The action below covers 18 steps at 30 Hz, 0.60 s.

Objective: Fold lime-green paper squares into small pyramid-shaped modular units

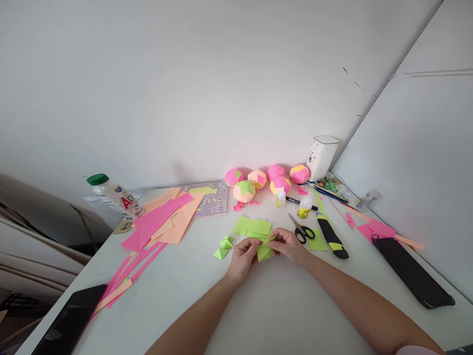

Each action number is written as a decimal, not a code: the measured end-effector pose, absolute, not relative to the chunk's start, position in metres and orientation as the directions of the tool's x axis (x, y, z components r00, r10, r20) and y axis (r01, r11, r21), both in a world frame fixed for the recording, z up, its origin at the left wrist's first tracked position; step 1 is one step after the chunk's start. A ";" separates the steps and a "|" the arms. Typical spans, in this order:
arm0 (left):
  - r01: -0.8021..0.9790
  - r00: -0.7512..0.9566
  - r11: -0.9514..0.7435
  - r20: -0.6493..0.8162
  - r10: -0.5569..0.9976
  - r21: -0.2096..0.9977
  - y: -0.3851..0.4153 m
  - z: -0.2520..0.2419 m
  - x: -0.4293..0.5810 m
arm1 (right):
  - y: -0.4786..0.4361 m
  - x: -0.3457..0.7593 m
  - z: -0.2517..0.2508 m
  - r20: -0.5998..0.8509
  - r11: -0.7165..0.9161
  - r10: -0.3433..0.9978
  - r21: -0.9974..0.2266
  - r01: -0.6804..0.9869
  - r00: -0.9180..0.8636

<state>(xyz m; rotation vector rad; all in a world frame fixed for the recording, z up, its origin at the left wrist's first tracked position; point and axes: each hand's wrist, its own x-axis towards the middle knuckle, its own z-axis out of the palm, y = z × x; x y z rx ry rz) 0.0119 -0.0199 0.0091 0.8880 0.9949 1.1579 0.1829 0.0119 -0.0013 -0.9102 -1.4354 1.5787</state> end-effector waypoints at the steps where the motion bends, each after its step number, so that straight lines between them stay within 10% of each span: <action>1: -0.317 0.098 0.175 -0.152 0.984 0.932 -0.020 0.009 0.012 | 0.012 0.183 -0.001 -0.002 -0.042 0.910 -0.995 -0.088 -0.415; 18: -0.227 0.273 0.038 0.026 0.962 0.973 -0.020 0.002 0.012 | 0.004 0.181 0.009 0.007 0.091 0.860 -0.986 0.139 -0.510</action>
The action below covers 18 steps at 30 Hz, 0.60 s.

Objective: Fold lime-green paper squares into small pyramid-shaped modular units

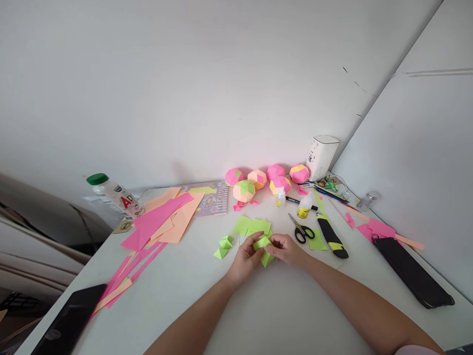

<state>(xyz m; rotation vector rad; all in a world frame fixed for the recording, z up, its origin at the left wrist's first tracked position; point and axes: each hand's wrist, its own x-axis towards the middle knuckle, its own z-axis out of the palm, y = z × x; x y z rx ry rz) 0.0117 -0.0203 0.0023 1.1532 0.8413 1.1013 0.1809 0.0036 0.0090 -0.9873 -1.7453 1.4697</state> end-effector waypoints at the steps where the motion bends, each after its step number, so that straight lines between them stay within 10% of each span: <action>1: -0.233 0.258 0.037 0.025 0.966 0.972 -0.021 0.004 0.012 | 0.004 0.181 0.009 0.005 0.095 0.855 -0.985 0.146 -0.519; 18: -0.117 0.293 -0.132 0.161 0.943 0.984 -0.020 0.003 0.010 | 0.005 0.181 0.005 0.066 0.153 0.866 -0.979 0.136 -0.496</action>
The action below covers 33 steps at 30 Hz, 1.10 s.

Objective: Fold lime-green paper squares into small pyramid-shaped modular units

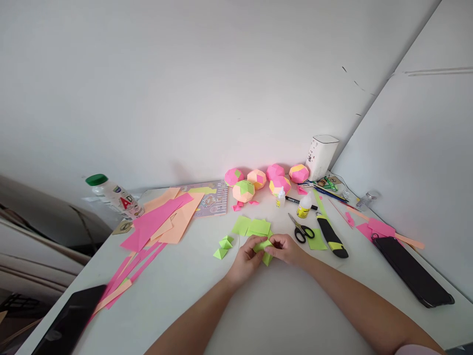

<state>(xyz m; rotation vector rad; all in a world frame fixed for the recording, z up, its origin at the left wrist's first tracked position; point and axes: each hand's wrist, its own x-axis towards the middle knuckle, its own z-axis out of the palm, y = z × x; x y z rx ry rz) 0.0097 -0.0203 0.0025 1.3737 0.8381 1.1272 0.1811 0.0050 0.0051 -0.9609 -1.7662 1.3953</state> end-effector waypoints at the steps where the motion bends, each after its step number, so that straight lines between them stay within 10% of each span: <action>1: -0.138 0.289 -0.094 0.131 0.948 0.986 -0.020 0.003 0.010 | 0.005 0.181 0.005 0.081 0.167 0.867 -0.977 0.133 -0.492; 10: -0.136 0.221 0.011 0.020 0.975 0.991 -0.021 0.003 0.012 | 0.006 0.179 0.006 0.247 0.328 0.893 -0.929 0.169 -0.377; 33: 0.026 0.253 -0.118 0.108 0.962 0.993 -0.021 0.002 0.010 | 0.012 0.183 0.002 0.114 0.126 0.932 -0.992 0.011 -0.343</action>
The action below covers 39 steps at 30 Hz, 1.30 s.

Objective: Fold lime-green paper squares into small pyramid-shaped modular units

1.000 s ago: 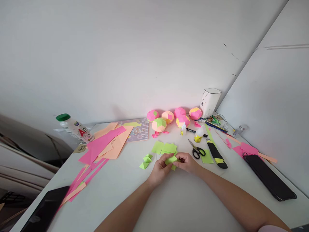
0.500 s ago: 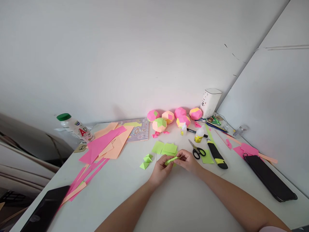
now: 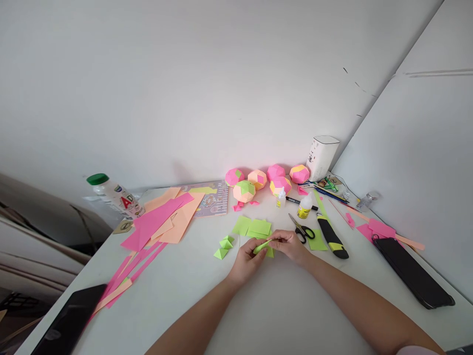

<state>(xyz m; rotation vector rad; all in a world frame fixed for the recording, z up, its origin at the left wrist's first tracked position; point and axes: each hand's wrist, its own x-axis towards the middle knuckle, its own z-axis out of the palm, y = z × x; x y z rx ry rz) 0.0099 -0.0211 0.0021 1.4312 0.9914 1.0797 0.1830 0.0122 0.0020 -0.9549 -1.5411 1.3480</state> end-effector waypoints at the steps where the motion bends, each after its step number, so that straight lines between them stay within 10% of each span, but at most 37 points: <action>1: 0.031 0.255 -0.124 0.112 0.960 0.992 -0.021 0.002 0.010 | 0.012 0.183 0.002 0.112 0.123 0.932 -0.992 0.008 -0.343; 39: -0.182 0.178 0.141 -0.108 0.978 0.973 -0.020 0.010 0.014 | 0.006 0.181 0.000 0.199 0.272 0.925 -0.942 0.197 -0.324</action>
